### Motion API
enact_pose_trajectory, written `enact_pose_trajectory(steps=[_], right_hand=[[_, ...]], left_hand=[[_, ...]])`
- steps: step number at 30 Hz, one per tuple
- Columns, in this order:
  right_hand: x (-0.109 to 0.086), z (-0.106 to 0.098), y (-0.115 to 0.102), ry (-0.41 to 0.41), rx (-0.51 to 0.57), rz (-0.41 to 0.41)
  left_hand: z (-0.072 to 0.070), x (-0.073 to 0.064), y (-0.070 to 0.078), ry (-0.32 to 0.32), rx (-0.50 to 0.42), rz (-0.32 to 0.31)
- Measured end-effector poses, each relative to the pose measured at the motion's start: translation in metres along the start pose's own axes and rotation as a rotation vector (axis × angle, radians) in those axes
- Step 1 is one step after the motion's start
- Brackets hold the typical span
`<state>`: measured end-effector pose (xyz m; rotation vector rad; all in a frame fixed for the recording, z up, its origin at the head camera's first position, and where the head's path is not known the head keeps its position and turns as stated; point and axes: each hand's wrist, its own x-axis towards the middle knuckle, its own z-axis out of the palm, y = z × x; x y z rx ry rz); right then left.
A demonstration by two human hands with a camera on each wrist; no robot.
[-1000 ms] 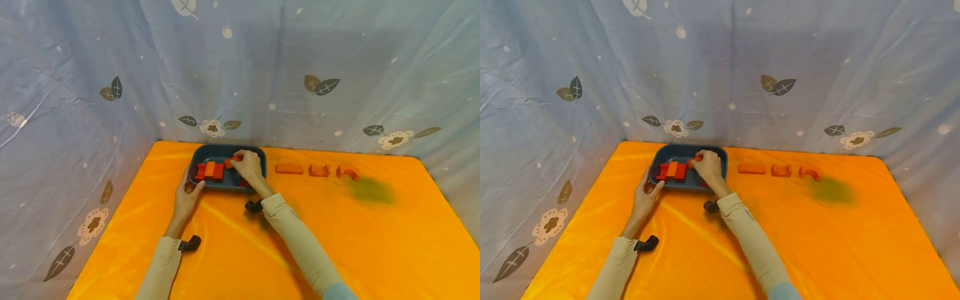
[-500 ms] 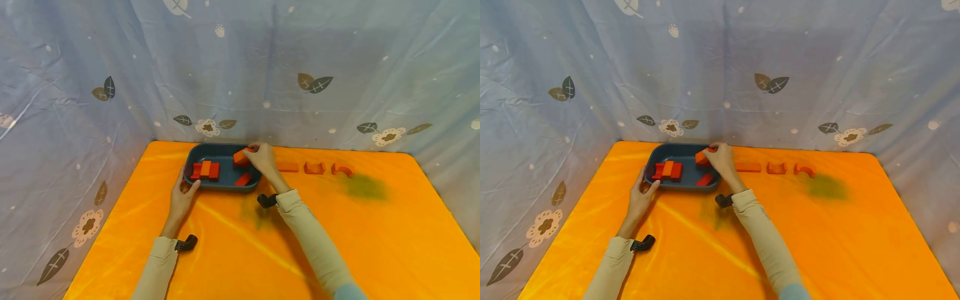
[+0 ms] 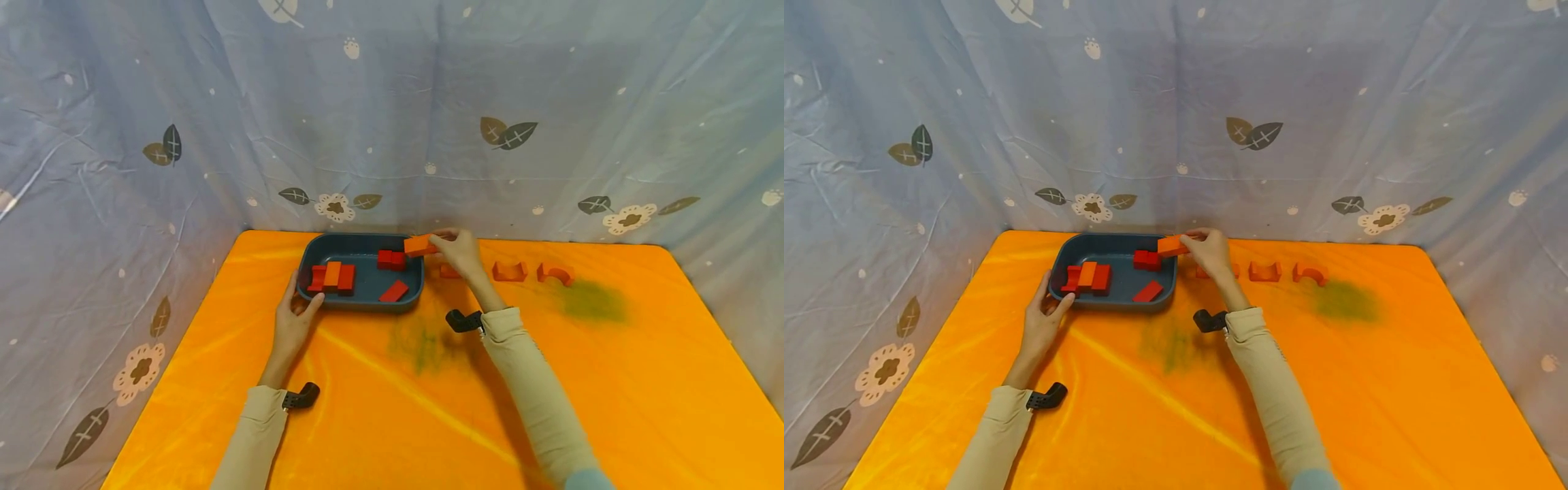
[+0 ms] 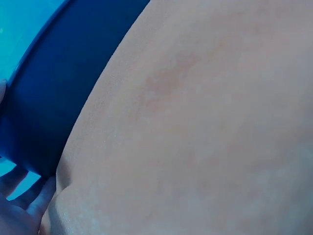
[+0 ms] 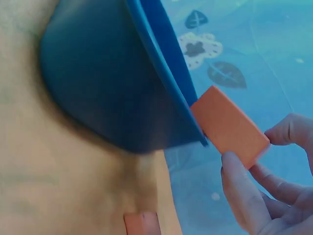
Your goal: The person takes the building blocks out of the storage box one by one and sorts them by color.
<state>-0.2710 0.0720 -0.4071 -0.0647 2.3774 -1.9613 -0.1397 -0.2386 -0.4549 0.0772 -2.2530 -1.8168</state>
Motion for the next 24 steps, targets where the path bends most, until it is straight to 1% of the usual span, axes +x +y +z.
enact_pose_trajectory(steps=[3, 5, 7, 9, 14, 16, 21, 24], right_hand=[[-0.001, -0.012, 0.001, -0.027, 0.092, 0.064], [-0.002, -0.021, 0.002, -0.04, 0.117, 0.09], [-0.002, -0.028, 0.005, -0.042, 0.124, 0.092], [-0.003, -0.036, 0.007, -0.032, 0.119, 0.092], [-0.007, -0.055, 0.01, -0.004, 0.04, 0.079], [-0.009, -0.064, 0.012, 0.01, 0.027, 0.07], [-0.012, -0.085, 0.021, 0.043, 0.032, 0.065], [-0.014, -0.097, 0.025, 0.06, 0.036, 0.075]], left_hand=[[0.001, -0.001, 0.0, 0.001, 0.001, -0.003], [0.001, -0.001, -0.001, 0.003, 0.001, -0.007], [0.0, -0.001, 0.0, 0.008, 0.002, -0.01], [0.0, -0.001, 0.001, 0.01, 0.005, -0.01], [0.001, -0.002, 0.001, 0.007, 0.003, -0.014], [0.001, -0.002, 0.001, 0.006, 0.0, -0.018], [0.002, -0.001, 0.001, 0.013, -0.004, -0.017], [0.002, -0.002, 0.002, 0.017, 0.007, -0.022]])
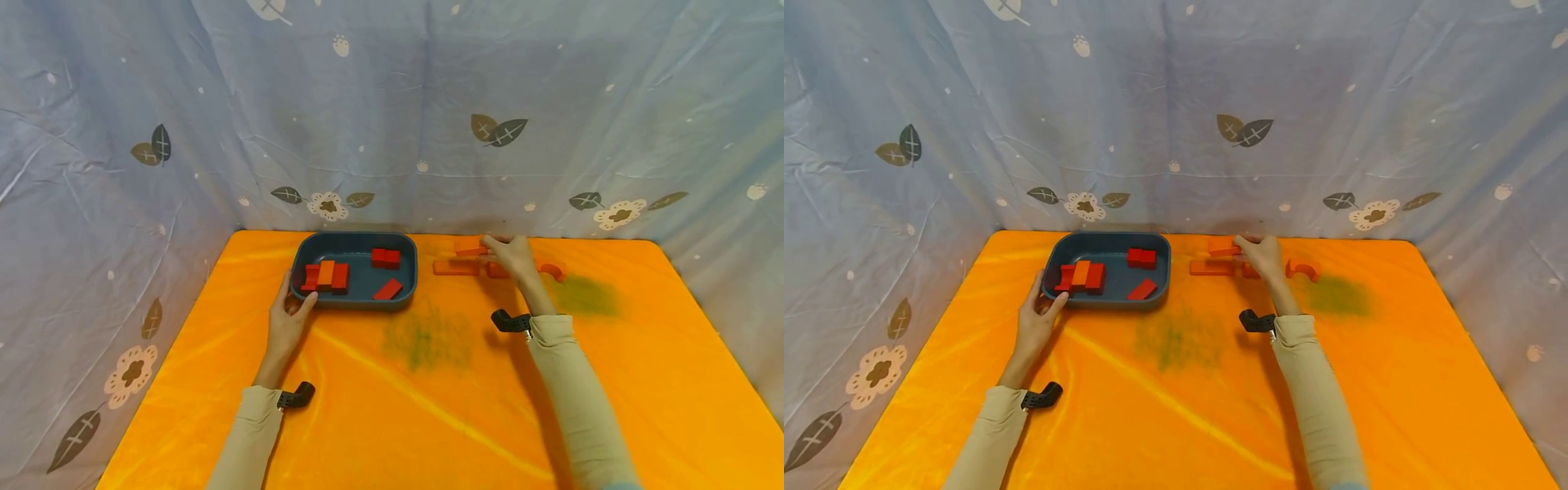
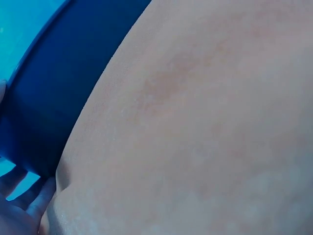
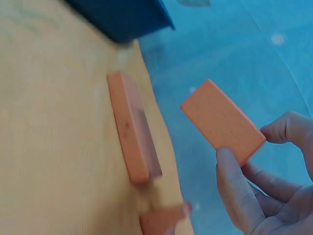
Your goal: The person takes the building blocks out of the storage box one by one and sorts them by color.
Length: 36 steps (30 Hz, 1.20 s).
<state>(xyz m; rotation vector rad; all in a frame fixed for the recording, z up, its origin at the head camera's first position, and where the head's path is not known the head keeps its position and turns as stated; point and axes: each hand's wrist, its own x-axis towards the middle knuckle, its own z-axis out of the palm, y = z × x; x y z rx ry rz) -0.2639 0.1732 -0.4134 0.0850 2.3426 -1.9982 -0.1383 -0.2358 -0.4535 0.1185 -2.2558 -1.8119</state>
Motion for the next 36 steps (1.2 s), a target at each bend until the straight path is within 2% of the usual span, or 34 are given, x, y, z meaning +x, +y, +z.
enact_pose_trajectory(steps=[8, 16, 27, 29, 36], right_hand=[[-0.005, -0.028, 0.007, 0.011, -0.025, 0.027], [-0.009, -0.06, 0.016, 0.076, -0.05, 0.074], [-0.018, -0.1, 0.023, 0.176, -0.077, 0.032], [-0.019, -0.105, 0.024, 0.191, -0.039, 0.032], [-0.026, -0.129, 0.028, 0.246, 0.193, 0.061]], left_hand=[[-0.001, 0.0, 0.001, 0.003, 0.02, 0.002], [0.0, 0.0, 0.001, -0.005, 0.007, -0.001], [0.0, -0.001, 0.002, 0.0, -0.004, -0.003], [0.0, -0.001, 0.002, -0.002, -0.003, -0.004], [0.001, -0.001, 0.002, -0.006, 0.012, -0.012]])
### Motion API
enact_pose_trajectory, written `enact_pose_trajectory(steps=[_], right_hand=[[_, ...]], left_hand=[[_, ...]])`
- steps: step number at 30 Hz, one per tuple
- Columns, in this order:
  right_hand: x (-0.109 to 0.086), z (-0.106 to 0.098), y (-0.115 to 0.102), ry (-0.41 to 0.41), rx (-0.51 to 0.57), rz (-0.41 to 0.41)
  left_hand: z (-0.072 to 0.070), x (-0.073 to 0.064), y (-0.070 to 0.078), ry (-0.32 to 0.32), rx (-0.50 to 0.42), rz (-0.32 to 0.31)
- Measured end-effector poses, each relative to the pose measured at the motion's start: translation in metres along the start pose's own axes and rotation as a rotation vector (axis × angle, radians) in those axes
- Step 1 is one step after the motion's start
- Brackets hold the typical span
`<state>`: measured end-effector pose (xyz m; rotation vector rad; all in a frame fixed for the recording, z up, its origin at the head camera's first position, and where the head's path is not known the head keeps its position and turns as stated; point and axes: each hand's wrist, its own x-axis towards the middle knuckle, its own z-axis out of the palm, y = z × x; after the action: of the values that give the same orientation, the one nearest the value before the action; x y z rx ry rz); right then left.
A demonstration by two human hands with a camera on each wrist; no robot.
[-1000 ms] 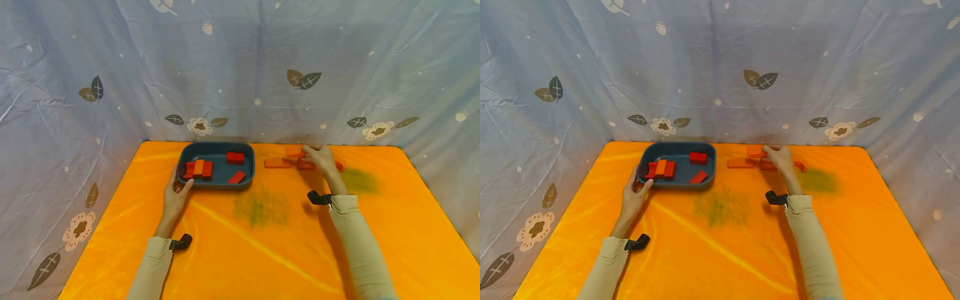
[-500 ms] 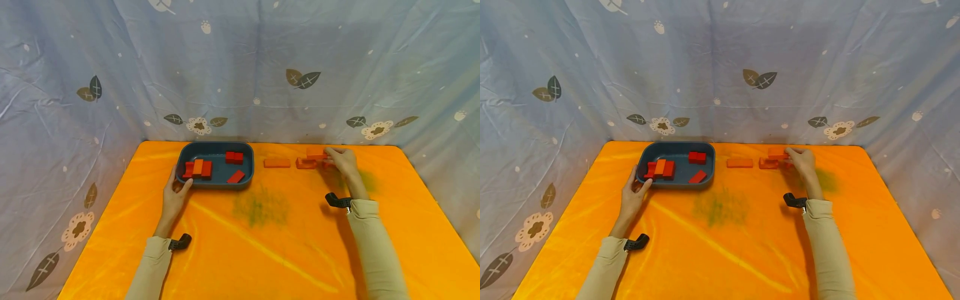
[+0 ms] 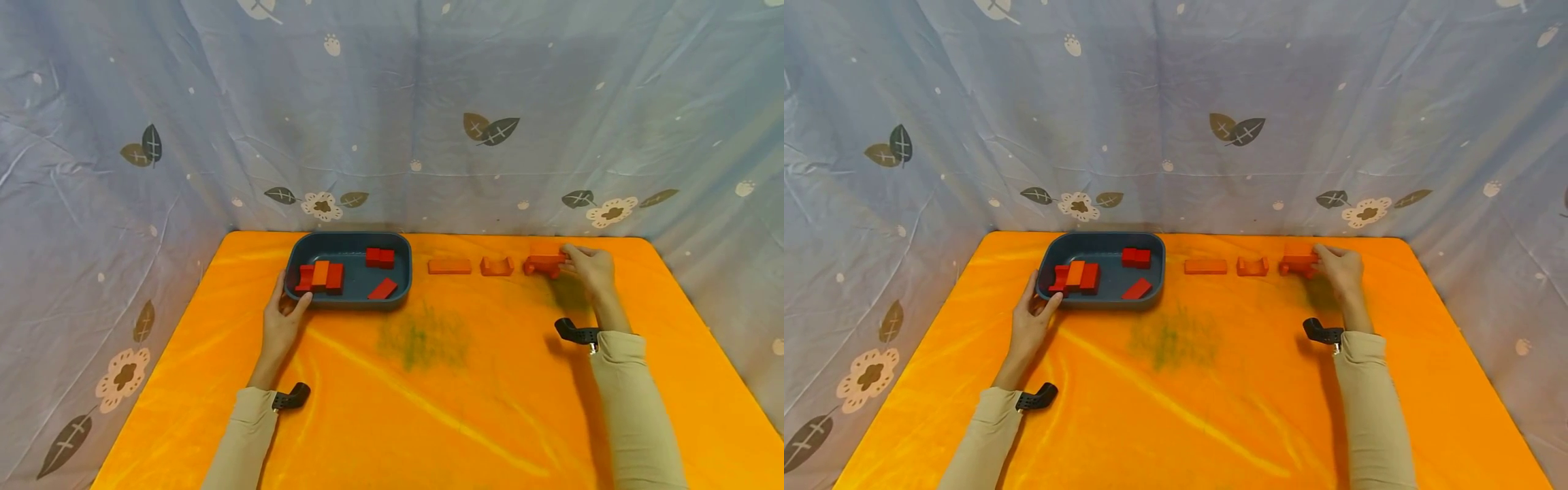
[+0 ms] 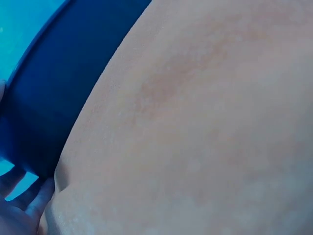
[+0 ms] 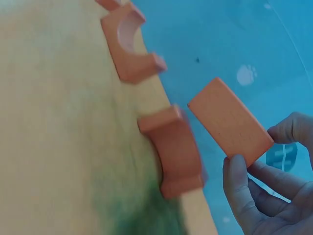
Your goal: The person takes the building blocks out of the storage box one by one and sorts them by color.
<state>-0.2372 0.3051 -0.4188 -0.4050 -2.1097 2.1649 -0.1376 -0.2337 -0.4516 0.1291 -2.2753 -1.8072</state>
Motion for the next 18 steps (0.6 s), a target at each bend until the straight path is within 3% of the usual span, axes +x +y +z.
enact_pose_trajectory(steps=[18], right_hand=[[0.004, -0.069, 0.01, 0.097, -0.011, 0.133]], left_hand=[[0.0, 0.0, 0.001, 0.005, -0.005, 0.006]])
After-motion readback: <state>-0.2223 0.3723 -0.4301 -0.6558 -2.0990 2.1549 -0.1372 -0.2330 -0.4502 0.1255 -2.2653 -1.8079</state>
